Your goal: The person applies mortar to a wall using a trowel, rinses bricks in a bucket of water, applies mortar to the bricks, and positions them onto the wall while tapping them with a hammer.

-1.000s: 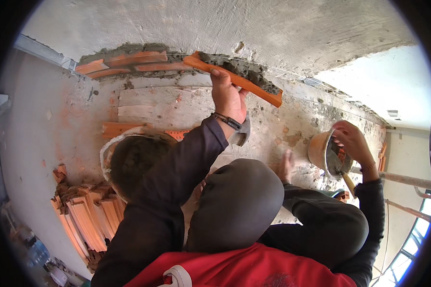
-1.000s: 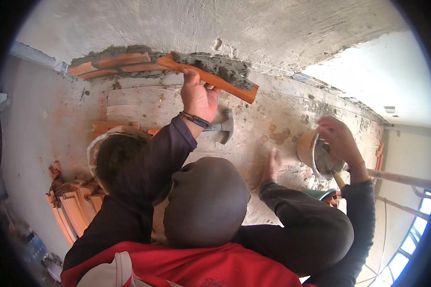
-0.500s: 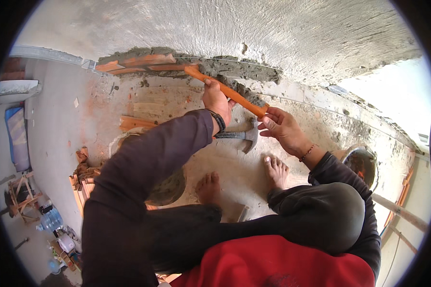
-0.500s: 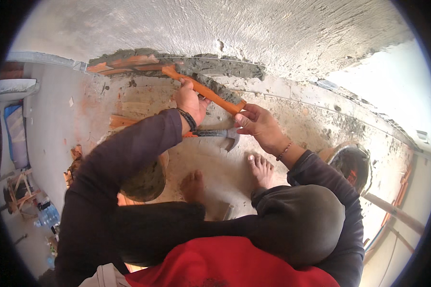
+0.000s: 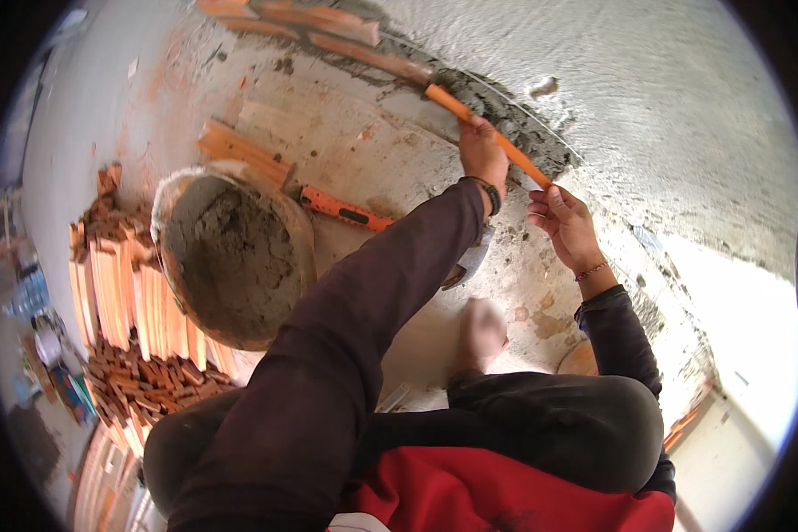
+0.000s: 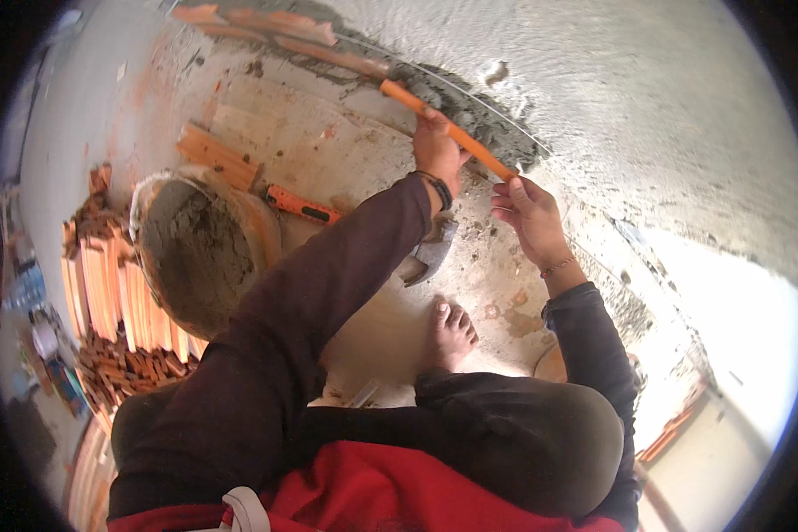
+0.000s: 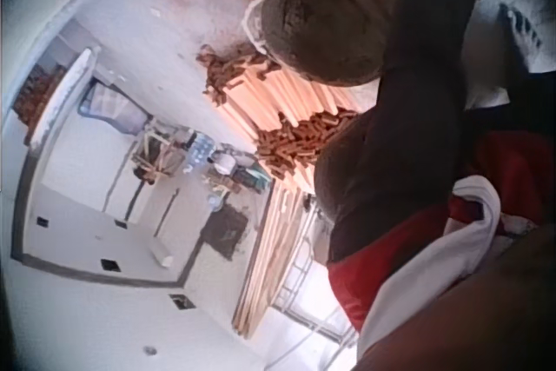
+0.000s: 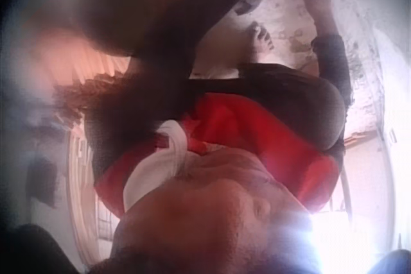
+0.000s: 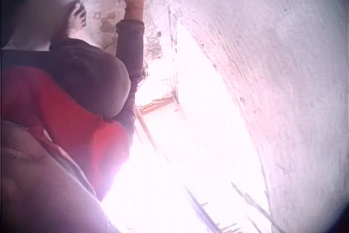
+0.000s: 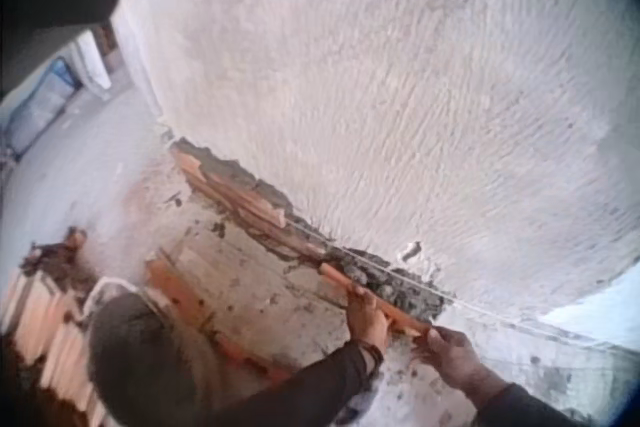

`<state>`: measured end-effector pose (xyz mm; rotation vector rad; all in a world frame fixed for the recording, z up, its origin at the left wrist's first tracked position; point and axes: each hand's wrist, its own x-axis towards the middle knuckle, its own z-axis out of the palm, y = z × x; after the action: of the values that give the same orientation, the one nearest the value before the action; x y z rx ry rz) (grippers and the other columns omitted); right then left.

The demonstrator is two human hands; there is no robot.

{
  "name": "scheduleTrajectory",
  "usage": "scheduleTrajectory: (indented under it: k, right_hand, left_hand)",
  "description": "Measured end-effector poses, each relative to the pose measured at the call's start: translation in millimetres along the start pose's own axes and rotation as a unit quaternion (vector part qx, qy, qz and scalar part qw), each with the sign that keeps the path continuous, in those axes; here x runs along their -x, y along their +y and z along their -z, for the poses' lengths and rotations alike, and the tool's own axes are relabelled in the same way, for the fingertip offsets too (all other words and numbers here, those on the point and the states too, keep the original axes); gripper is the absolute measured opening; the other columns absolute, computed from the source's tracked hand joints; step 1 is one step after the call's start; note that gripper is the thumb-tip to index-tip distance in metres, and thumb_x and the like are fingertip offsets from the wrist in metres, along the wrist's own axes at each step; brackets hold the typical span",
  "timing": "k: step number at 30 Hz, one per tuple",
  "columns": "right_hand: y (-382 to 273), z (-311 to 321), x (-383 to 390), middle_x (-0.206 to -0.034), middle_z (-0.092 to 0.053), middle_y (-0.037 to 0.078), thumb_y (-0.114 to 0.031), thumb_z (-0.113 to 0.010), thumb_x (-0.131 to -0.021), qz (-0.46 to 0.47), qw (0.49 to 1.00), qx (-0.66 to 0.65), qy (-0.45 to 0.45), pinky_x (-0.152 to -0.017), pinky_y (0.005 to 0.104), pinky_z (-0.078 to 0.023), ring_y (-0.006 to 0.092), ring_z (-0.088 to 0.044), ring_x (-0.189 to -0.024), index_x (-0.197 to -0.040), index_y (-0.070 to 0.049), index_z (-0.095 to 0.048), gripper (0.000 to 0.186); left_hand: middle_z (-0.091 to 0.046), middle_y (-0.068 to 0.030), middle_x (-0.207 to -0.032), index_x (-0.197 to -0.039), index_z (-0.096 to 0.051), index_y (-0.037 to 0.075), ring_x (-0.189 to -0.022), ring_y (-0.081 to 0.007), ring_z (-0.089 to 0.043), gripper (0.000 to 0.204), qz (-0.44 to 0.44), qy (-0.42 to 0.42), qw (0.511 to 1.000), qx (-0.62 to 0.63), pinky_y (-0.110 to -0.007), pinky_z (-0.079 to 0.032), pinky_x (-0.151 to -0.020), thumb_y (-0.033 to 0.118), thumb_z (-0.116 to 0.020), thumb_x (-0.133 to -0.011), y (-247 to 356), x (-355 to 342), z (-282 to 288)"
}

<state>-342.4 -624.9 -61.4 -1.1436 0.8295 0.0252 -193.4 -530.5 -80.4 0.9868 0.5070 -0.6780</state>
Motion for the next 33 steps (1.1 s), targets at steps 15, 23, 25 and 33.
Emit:
scheduleTrajectory:
  k: [15,23,25,33]
  right_hand:
    - [-16.5,2.3,-33.3,-0.103,-0.064,0.015,-0.038,-0.048,-0.104,-0.086,0.996,-0.016,-0.008,-0.074,0.0321,-0.054,0.0205,-0.063,-0.085,-0.12,0.005,-0.052,0.047]
    - [-15.5,5.8,-39.1,-0.103,-0.065,0.016,-0.041,-0.046,-0.104,-0.093,0.996,0.005,0.005,-0.072,0.0321,-0.054,0.0203,-0.063,-0.083,-0.12,0.006,-0.052,0.05]
    - [-15.4,2.5,-39.7,-0.102,-0.066,0.016,-0.041,-0.046,-0.104,-0.087,0.996,0.021,0.0,-0.071,0.0316,-0.055,0.0203,-0.064,-0.082,-0.12,0.006,-0.052,0.05]
    - [-13.1,1.3,-42.4,-0.097,-0.068,0.016,-0.042,-0.05,-0.102,-0.052,0.993,0.102,0.005,-0.068,0.0296,-0.056,0.0182,-0.065,-0.077,-0.117,0.009,-0.052,0.053]
  left_hand:
    - [-0.065,-0.0107,-0.103,-0.139,-0.044,0.003,-0.093,-0.0225,-0.063,0.046,-0.146,0.091,0.969,-0.177,-0.036,-0.049,-0.082,0.034,-0.044,-0.106,-12.3,-34.3,-0.6]
    - [-0.067,-0.0139,-0.091,-0.138,-0.05,0.007,-0.085,-0.0265,-0.067,0.048,-0.135,0.083,0.95,-0.27,-0.038,-0.052,-0.078,0.034,-0.058,-0.098,13.7,-17.3,1.6]
    - [-0.067,-0.014,-0.09,-0.139,-0.05,0.007,-0.086,-0.0262,-0.067,0.05,-0.149,0.096,0.952,-0.251,-0.038,-0.052,-0.078,0.034,-0.059,-0.097,13.7,-16.0,4.6]
    - [-0.068,-0.0133,-0.085,-0.124,-0.058,0.002,-0.078,-0.027,-0.07,0.045,-0.153,0.103,0.941,-0.283,-0.04,-0.055,-0.074,0.037,-0.062,-0.095,13.0,-30.4,7.2]
